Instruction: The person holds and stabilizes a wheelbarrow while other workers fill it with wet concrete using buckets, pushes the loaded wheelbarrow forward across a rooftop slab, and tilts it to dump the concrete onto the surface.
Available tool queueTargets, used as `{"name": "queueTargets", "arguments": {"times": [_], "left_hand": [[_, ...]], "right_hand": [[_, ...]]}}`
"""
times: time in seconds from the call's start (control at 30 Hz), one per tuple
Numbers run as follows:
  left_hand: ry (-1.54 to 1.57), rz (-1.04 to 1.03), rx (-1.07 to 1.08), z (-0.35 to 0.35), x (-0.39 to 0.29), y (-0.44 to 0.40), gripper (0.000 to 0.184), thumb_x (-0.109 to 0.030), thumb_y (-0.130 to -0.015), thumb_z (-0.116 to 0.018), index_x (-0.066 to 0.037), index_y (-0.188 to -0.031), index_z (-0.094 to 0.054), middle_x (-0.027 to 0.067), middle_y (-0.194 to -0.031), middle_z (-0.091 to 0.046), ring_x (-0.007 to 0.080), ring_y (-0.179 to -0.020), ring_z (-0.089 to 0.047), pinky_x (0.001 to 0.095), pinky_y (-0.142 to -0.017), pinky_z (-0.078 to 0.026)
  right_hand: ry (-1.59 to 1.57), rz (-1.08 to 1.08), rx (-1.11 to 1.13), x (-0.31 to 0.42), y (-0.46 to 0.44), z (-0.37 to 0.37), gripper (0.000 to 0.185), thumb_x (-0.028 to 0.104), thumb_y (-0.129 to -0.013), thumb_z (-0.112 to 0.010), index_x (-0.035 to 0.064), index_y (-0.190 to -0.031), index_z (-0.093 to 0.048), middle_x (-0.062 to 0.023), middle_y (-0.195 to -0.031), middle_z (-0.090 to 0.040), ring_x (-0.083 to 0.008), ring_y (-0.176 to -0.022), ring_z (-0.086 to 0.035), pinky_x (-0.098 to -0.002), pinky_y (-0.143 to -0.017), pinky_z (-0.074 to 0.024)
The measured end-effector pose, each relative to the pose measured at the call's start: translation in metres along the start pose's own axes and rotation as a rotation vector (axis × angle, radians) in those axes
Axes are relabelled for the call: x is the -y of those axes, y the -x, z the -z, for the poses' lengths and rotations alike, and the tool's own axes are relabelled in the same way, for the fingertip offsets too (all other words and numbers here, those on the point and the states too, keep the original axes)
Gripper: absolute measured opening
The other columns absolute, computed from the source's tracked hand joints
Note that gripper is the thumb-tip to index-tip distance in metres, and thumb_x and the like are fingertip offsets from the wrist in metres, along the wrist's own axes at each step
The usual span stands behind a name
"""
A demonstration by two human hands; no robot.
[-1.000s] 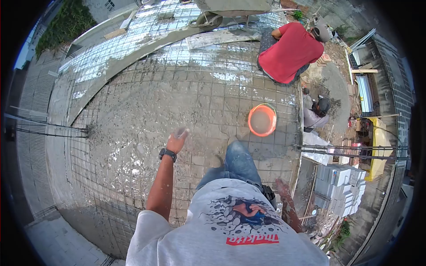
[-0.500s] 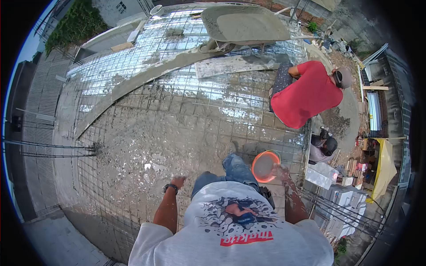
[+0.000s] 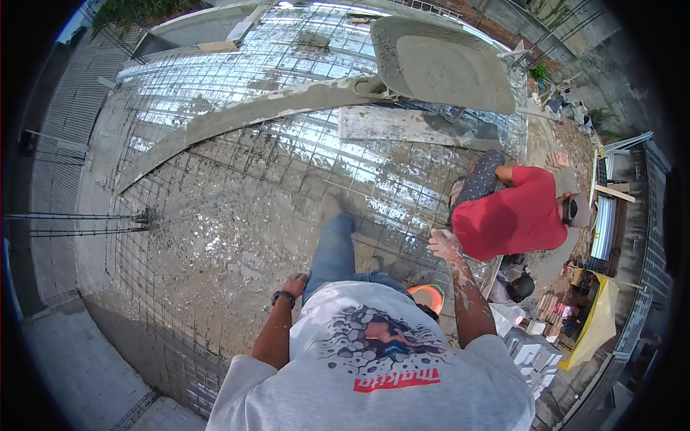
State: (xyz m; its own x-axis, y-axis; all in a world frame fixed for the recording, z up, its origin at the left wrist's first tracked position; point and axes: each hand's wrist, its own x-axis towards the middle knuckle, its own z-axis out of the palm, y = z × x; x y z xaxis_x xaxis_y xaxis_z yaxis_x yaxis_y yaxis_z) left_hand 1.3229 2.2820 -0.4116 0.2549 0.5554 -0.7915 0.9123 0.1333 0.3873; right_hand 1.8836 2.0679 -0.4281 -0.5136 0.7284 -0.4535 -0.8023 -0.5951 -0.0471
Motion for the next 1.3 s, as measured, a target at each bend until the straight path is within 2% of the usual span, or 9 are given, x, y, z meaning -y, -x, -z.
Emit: {"name": "queueTargets", "arguments": {"times": [0.07, 0.3, 0.53, 0.63, 0.73, 0.87, 0.97, 1.1, 1.3], "left_hand": [[0.208, 0.114, 0.068, 0.034, -0.034, -0.026, 0.047, -0.04, -0.085, -0.054, -0.005, -0.115, -0.063, 0.0134, -0.109, -0.067, 0.0234, -0.089, -0.067, 0.0368, -0.073, -0.054], [0.662, 0.078, -0.002, 0.185, -0.073, -0.181, 0.047, -0.037, -0.091, -0.053, -0.007, -0.126, -0.053, 0.0086, -0.107, -0.068, 0.0248, -0.091, -0.067, 0.0354, -0.073, -0.052], [0.751, -0.041, -0.103, 0.322, -0.214, -0.278, 0.04, -0.035, -0.092, -0.053, -0.005, -0.118, -0.058, 0.009, -0.105, -0.067, 0.0207, -0.09, -0.065, 0.033, -0.07, -0.051], [0.741, -0.105, 0.014, 0.34, -0.255, -0.33, 0.041, -0.034, -0.092, -0.053, -0.006, -0.122, -0.054, 0.0104, -0.109, -0.065, 0.0236, -0.095, -0.064, 0.0361, -0.075, -0.052], [0.766, -0.052, 0.109, 0.356, -0.301, -0.359, 0.046, -0.036, -0.094, -0.051, -0.008, -0.13, -0.046, 0.0126, -0.119, -0.061, 0.0288, -0.104, -0.062, 0.0399, -0.078, -0.052], [0.717, 0.024, 0.033, 0.399, -0.359, -0.395, 0.047, -0.036, -0.092, -0.054, -0.01, -0.13, -0.047, 0.0096, -0.115, -0.063, 0.026, -0.102, -0.063, 0.0408, -0.08, -0.051], [0.701, 0.089, 0.015, 0.426, -0.361, -0.425, 0.044, -0.036, -0.091, -0.056, -0.009, -0.126, -0.052, 0.0096, -0.114, -0.064, 0.0236, -0.098, -0.064, 0.0407, -0.074, -0.053], [0.497, 0.114, -0.01, 0.476, -0.387, -0.451, 0.039, -0.036, -0.09, -0.056, -0.009, -0.119, -0.057, 0.0105, -0.109, -0.066, 0.0222, -0.091, -0.066, 0.0402, -0.066, -0.054], [0.477, -0.045, 0.052, 0.517, -0.432, -0.506, 0.037, -0.032, -0.09, -0.054, -0.009, -0.119, -0.054, 0.0105, -0.102, -0.065, 0.0242, -0.086, -0.067, 0.0421, -0.065, -0.055]], "right_hand": [[0.394, 0.175, -0.652, -0.037, -0.026, 0.002, 0.02, 0.034, -0.091, -0.057, 0.0145, -0.093, -0.052, -0.001, -0.076, -0.053, -0.016, -0.065, -0.054, -0.035, -0.053, -0.0443], [2.069, -0.597, -0.751, -0.018, -0.034, -0.036, 0.067, 0.039, -0.083, -0.063, 0.0129, -0.141, -0.04, -0.0065, -0.126, -0.056, -0.0263, -0.107, -0.058, -0.0469, -0.089, -0.0464], [0.455, 0.277, -0.77, 0.108, -0.083, 0.002, 0.055, 0.037, -0.084, -0.064, 0.0152, -0.132, -0.048, -0.0038, -0.087, -0.065, -0.0202, -0.08, -0.061, -0.0393, -0.069, -0.0505], [-0.023, 0.264, -0.251, 0.192, -0.128, 0.006, 0.032, 0.037, -0.095, -0.05, 0.0105, -0.112, -0.057, -0.0009, -0.073, -0.059, -0.0158, -0.076, -0.059, -0.0393, -0.054, -0.0481], [-0.027, 0.225, -0.595, 0.262, -0.163, -0.063, 0.024, 0.034, -0.095, -0.053, 0.0109, -0.099, -0.055, -0.0005, -0.072, -0.052, -0.0166, -0.057, -0.051, -0.0361, -0.047, -0.0421], [-0.465, 0.079, 0.065, 0.325, -0.214, 0.048, 0.042, 0.038, -0.086, -0.056, 0.0097, -0.117, -0.057, -0.0076, -0.092, -0.061, -0.024, -0.075, -0.059, -0.0431, -0.056, -0.0471], [0.299, -0.015, -0.766, 0.388, -0.228, 0.035, 0.055, 0.043, -0.08, -0.059, 0.0118, -0.126, -0.053, -0.012, -0.1, -0.062, -0.0302, -0.084, -0.061, -0.0519, -0.068, -0.0481], [-0.168, -0.132, 0.047, 0.506, -0.245, 0.023, 0.055, 0.056, -0.082, -0.064, 0.012, -0.114, -0.056, -0.0158, -0.093, -0.066, -0.0297, -0.079, -0.067, -0.0399, -0.071, -0.0557], [0.567, -0.041, -0.925, 0.706, -0.272, -0.201, 0.053, 0.056, -0.083, -0.063, 0.0097, -0.109, -0.056, -0.0126, -0.087, -0.068, -0.0212, -0.072, -0.066, -0.0385, -0.068, -0.0554]]}}
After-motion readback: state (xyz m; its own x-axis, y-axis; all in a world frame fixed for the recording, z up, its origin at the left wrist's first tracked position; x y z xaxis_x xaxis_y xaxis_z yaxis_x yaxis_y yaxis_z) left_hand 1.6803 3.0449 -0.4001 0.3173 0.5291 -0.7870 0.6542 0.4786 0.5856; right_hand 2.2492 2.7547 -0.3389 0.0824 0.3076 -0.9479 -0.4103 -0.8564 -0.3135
